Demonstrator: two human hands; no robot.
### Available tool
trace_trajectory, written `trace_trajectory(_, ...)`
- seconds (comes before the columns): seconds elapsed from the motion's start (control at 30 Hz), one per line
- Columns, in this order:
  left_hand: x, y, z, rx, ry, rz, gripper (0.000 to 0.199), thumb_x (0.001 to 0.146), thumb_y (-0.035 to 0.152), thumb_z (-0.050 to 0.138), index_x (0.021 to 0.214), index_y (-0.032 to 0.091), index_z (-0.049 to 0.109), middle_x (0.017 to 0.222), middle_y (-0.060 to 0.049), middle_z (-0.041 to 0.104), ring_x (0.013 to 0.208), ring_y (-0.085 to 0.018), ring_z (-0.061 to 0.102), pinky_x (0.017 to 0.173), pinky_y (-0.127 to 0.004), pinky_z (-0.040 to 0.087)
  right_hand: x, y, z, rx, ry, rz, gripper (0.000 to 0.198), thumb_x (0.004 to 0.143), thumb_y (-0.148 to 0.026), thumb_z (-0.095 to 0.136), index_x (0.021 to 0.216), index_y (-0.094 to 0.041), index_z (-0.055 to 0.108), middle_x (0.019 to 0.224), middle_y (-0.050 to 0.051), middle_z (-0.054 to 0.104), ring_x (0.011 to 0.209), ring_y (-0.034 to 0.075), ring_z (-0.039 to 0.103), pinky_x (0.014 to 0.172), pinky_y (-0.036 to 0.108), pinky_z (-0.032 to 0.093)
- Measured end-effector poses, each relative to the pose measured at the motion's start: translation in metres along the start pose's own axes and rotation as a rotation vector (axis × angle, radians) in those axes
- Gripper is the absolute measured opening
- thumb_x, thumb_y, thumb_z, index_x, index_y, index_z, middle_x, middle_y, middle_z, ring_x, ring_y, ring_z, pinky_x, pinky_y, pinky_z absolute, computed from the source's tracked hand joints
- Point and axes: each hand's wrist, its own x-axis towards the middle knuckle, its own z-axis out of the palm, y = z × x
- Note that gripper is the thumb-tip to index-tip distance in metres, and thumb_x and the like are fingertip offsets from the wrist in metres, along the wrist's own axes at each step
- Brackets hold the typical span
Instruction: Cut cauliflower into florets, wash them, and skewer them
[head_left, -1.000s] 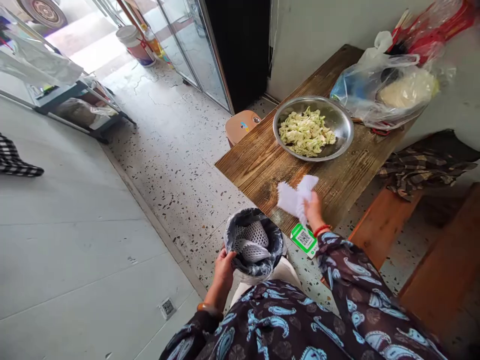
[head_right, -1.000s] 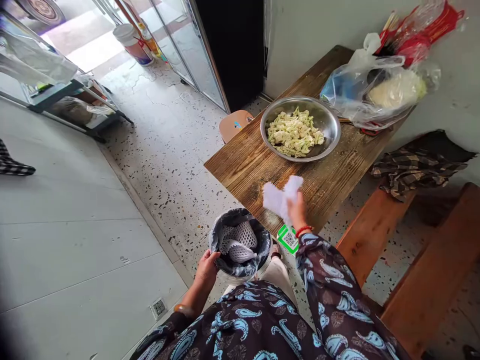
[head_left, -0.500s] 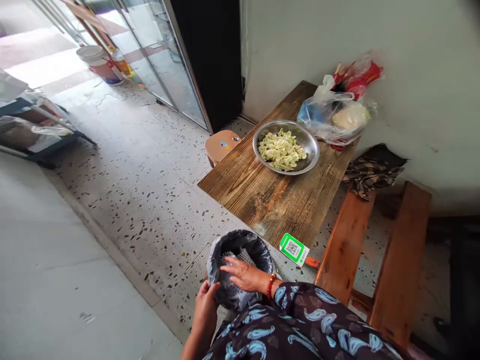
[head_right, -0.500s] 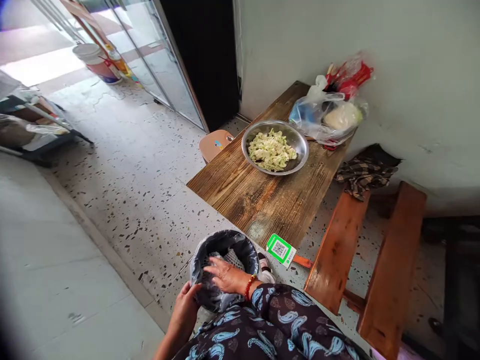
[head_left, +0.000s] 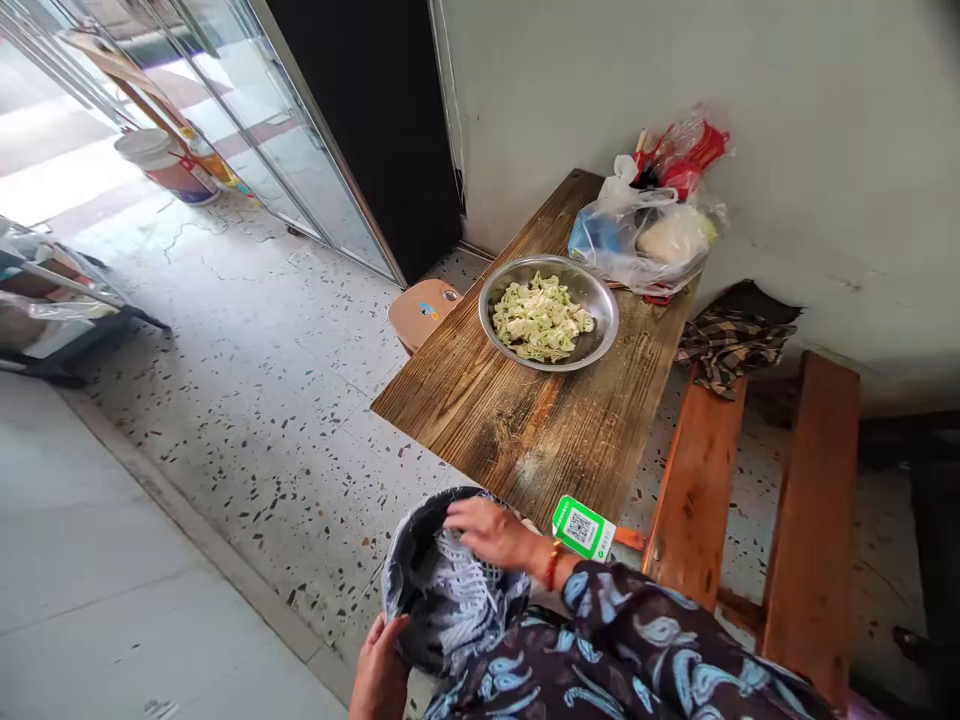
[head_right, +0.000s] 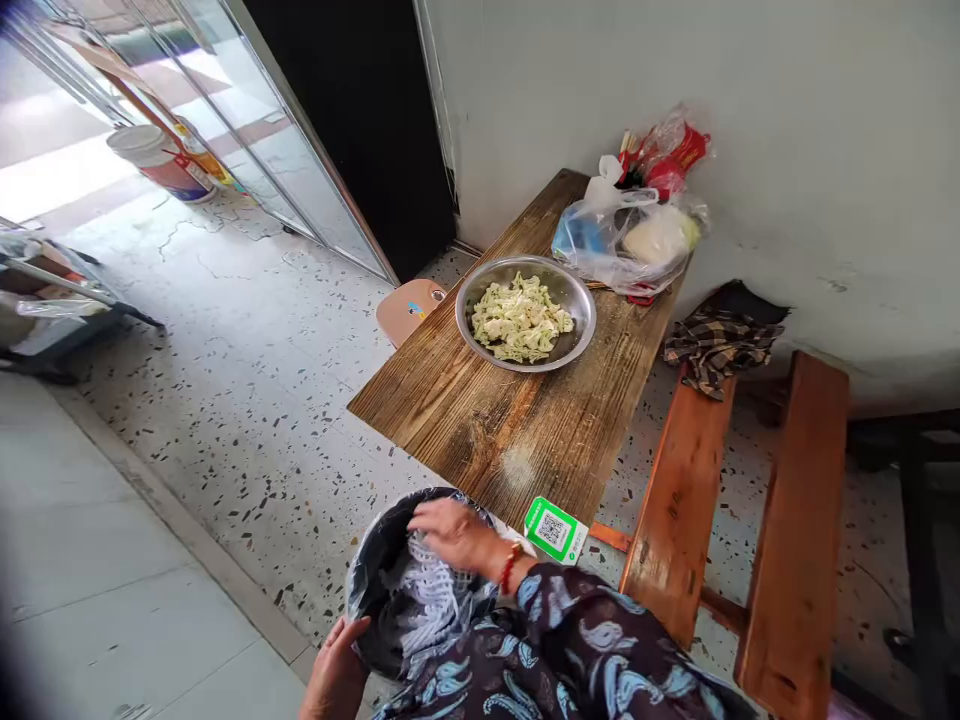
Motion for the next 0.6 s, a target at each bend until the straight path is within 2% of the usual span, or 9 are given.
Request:
trace_trajectory(0.13,0.018,-0.002,0.004,0.000,0.052,-0.016,0.034,0.041,0.023,0.080,0.069,0.020,0.060,0.060,0.005,0.064,0.052,-0.014,0.055,0.052,-0.024,0.042,-0.013,0.101,-0.120,-0.329,0.438,0.336,0.045,0.096,-0.024,0.042,0.139,-0.019,0.053,0.142,0.014,0.053,0.132,0.024,0.047,0.113,0.048,0.037)
trace_trajectory(0.23,0.030,-0.001,0.004,-0.001,0.130,-0.029,0.033,0.041,0.025,0.079,0.069,0.020,0.062,0.061,0.003,0.066,0.053,-0.017,0.057,0.051,-0.025,0.042,-0.027,0.187,-0.201,-0.599,0.583,0.626,0.056,0.094,-0.034,0.045,0.142,-0.006,0.046,0.145,0.024,0.047,0.135,0.033,0.042,0.110,0.053,0.036)
trace_trajectory(0.3,0.038,0.000,0.005,-0.008,0.180,-0.038,0.034,0.042,0.025,0.078,0.073,0.019,0.064,0.065,0.001,0.068,0.057,-0.019,0.060,0.052,-0.027,0.044,-0.023,0.228,-0.228,-0.726,0.652,0.777,0.059,0.093,-0.035,0.046,0.140,0.000,0.046,0.145,0.030,0.045,0.134,0.038,0.042,0.107,0.056,0.036)
trace_trajectory(0.37,0.045,0.000,0.009,-0.025,0.182,-0.037,0.034,0.042,0.025,0.078,0.074,0.019,0.066,0.066,0.001,0.068,0.057,-0.019,0.061,0.052,-0.027,0.044,-0.007,0.240,-0.223,-0.786,0.678,0.844,0.056,0.093,-0.033,0.044,0.136,0.003,0.050,0.144,0.033,0.045,0.134,0.041,0.041,0.106,0.061,0.033)
trace_trajectory(0.4,0.048,0.001,0.011,-0.037,0.174,-0.037,0.034,0.042,0.026,0.078,0.073,0.019,0.067,0.066,0.001,0.067,0.057,-0.019,0.061,0.053,-0.027,0.044,0.004,0.233,-0.208,-0.784,0.641,0.823,0.055,0.094,-0.033,0.042,0.135,0.002,0.051,0.143,0.033,0.047,0.134,0.042,0.041,0.107,0.062,0.031)
trace_trajectory(0.43,0.050,0.001,0.014,-0.049,0.166,-0.036,0.032,0.043,0.026,0.078,0.072,0.020,0.066,0.065,0.001,0.067,0.057,-0.019,0.061,0.052,-0.027,0.044,0.015,0.217,-0.184,-0.757,0.548,0.749,0.054,0.095,-0.035,0.042,0.134,0.001,0.054,0.140,0.033,0.049,0.134,0.042,0.042,0.106,0.063,0.031)
trace_trajectory(0.5,0.055,0.002,0.020,-0.056,0.163,-0.031,0.029,0.043,0.026,0.077,0.069,0.020,0.065,0.062,0.002,0.065,0.054,-0.017,0.058,0.051,-0.025,0.042,0.032,0.169,-0.124,-0.657,0.311,0.474,0.053,0.097,-0.038,0.042,0.139,-0.007,0.053,0.144,0.025,0.050,0.137,0.038,0.040,0.112,0.058,0.027)
trace_trajectory(0.57,0.057,0.004,0.026,-0.051,0.168,-0.025,0.026,0.044,0.026,0.076,0.065,0.019,0.061,0.057,0.004,0.062,0.050,-0.014,0.054,0.049,-0.023,0.040,0.042,0.119,-0.065,-0.491,-0.002,0.015,0.055,0.096,-0.044,0.045,0.143,-0.016,0.051,0.148,0.015,0.051,0.140,0.030,0.039,0.115,0.048,0.028)
trace_trajectory(0.6,0.058,0.004,0.028,-0.046,0.168,-0.023,0.026,0.044,0.026,0.076,0.064,0.019,0.060,0.055,0.004,0.060,0.048,-0.013,0.052,0.048,-0.023,0.039,0.047,0.102,-0.045,-0.398,-0.134,-0.187,0.059,0.095,-0.051,0.045,0.145,-0.021,0.048,0.151,0.009,0.048,0.142,0.026,0.037,0.117,0.044,0.028)
